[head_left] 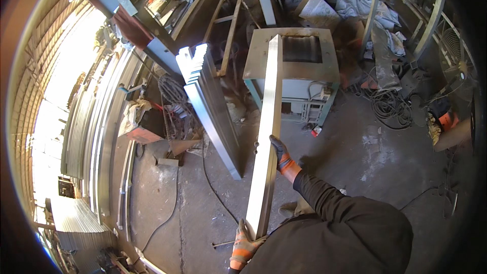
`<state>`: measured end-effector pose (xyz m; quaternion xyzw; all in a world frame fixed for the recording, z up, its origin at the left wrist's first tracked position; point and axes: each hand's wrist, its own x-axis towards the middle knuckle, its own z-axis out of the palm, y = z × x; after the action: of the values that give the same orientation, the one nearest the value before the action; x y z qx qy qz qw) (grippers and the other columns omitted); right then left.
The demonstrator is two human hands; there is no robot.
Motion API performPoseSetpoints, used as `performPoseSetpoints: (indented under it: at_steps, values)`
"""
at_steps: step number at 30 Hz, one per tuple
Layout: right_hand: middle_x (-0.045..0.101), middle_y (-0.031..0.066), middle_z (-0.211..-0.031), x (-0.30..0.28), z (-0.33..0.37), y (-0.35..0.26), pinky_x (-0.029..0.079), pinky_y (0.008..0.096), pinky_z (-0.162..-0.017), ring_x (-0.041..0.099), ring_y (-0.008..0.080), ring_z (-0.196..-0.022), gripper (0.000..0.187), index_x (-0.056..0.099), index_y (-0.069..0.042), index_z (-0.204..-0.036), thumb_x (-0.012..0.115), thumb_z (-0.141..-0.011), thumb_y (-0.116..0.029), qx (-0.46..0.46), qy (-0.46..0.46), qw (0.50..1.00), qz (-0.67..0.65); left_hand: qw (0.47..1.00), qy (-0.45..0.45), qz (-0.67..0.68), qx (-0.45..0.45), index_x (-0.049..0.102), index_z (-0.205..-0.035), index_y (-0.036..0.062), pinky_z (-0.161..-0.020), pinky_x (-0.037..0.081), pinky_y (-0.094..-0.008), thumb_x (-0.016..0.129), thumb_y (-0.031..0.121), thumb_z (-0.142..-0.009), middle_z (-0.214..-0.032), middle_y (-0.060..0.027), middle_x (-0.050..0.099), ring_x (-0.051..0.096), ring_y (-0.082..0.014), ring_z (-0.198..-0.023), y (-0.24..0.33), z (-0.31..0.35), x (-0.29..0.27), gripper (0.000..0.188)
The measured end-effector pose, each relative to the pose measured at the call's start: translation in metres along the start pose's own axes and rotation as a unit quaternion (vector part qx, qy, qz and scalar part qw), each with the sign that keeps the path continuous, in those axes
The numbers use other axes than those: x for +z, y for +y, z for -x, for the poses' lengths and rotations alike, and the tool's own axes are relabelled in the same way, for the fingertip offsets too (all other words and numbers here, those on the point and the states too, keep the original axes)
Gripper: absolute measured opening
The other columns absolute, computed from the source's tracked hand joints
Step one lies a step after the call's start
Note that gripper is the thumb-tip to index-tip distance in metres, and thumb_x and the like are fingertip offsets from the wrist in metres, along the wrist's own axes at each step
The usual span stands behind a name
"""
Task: The person repeatedly feeds long metal profiles through a bench-mounted grinding machine, flipping each piece to treat both sides. After finishing each profile, the person stacks it with others nearby. The process is repeated for several profiles throughout the clip.
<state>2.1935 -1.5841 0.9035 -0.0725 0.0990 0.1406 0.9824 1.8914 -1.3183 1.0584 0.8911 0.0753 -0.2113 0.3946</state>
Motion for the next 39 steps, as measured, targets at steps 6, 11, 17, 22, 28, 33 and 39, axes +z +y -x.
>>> performPoseSetpoints:
  at_steps: [6, 11, 17, 22, 28, 33, 39]
  values:
    - [0.073, 0.0148, -0.146, 0.002, -0.100, -0.107, 0.065, 0.0341, -0.100, 0.075, 0.0207, -0.121, 0.100, 0.044, -0.004, -0.176, 0.098, -0.094, -0.024, -0.333, 0.225, 0.864, 0.305, 0.976, 0.083, -0.198, 0.027, 0.052, -0.160, 0.0032, -0.092, 0.064, -0.0558, 0.099, 0.048, -0.082, -0.125, -0.0251, 0.076, 0.078, -0.0476, -0.112, 0.068, -0.106, 0.028, 0.102]
    - [0.047, 0.0324, -0.177, 0.019, -0.187, -0.267, 0.045, 0.0517, -0.130, 0.052, 0.0529, -0.158, 0.108, 0.038, 0.003, -0.175, 0.087, -0.095, -0.051, -0.187, 0.383, 0.502, 0.752, 0.988, 0.029, -0.067, 0.135, 0.063, -0.151, 0.0040, -0.090, 0.066, -0.0497, 0.094, 0.046, -0.093, -0.118, -0.0288, 0.082, 0.083, -0.0451, -0.106, 0.130, -0.273, 0.078, 0.078]
    - [0.045, 0.0246, -0.182, 0.004, -0.379, -0.452, 0.021, 0.0605, -0.142, 0.038, 0.0426, -0.171, 0.082, 0.051, 0.000, -0.172, 0.057, -0.113, -0.056, -0.180, 0.279, 0.147, 0.932, 0.927, -0.172, 0.325, 0.081, 0.066, -0.154, -0.0055, -0.108, 0.057, -0.0338, 0.086, 0.026, -0.107, -0.139, -0.0098, 0.078, 0.069, -0.0169, -0.123, 0.241, -0.503, 0.162, 0.059]
    - [0.049, 0.0175, -0.182, -0.006, -0.480, -0.557, 0.023, 0.0590, -0.141, 0.042, 0.0392, -0.169, 0.071, 0.054, -0.006, -0.172, 0.046, -0.117, -0.050, -0.180, 0.301, 0.104, 0.931, 0.872, -0.204, 0.443, 0.041, 0.062, -0.161, -0.0040, -0.110, 0.059, -0.0366, 0.088, 0.021, -0.106, -0.146, -0.0094, 0.076, 0.071, -0.0182, -0.128, 0.295, -0.634, 0.203, 0.066]
    - [0.042, 0.0145, -0.186, -0.008, -0.437, -0.500, 0.020, 0.0751, -0.137, 0.037, 0.0375, -0.173, 0.076, 0.049, -0.009, -0.176, 0.056, -0.108, -0.043, -0.190, 0.304, 0.073, 0.930, 0.890, -0.203, 0.408, 0.012, 0.056, -0.167, -0.0020, -0.119, 0.054, -0.0374, 0.087, 0.021, -0.107, -0.155, -0.0110, 0.071, 0.066, -0.0203, -0.139, 0.247, -0.601, 0.203, 0.071]
    - [0.032, 0.0130, -0.191, -0.002, -0.346, -0.404, 0.030, 0.0832, -0.128, 0.029, 0.0377, -0.176, 0.091, 0.038, -0.009, -0.180, 0.063, -0.100, -0.044, -0.126, 0.318, 0.140, 0.929, 0.881, -0.228, 0.413, 0.027, 0.055, -0.166, -0.0029, -0.119, 0.054, -0.0370, 0.084, 0.019, -0.109, -0.154, -0.0101, 0.071, 0.066, -0.0197, -0.139, 0.168, -0.497, 0.175, 0.068]
    - [0.032, 0.0159, -0.191, -0.009, -0.213, -0.247, 0.048, 0.0642, -0.116, 0.032, 0.0371, -0.175, 0.091, 0.040, -0.007, -0.179, 0.065, -0.099, -0.041, -0.115, 0.309, 0.140, 0.934, 0.887, -0.229, 0.401, 0.012, 0.053, -0.166, -0.0056, -0.121, 0.053, -0.0381, 0.083, 0.014, -0.109, -0.155, -0.0123, 0.070, 0.067, -0.0213, -0.141, 0.033, -0.341, 0.148, 0.067]
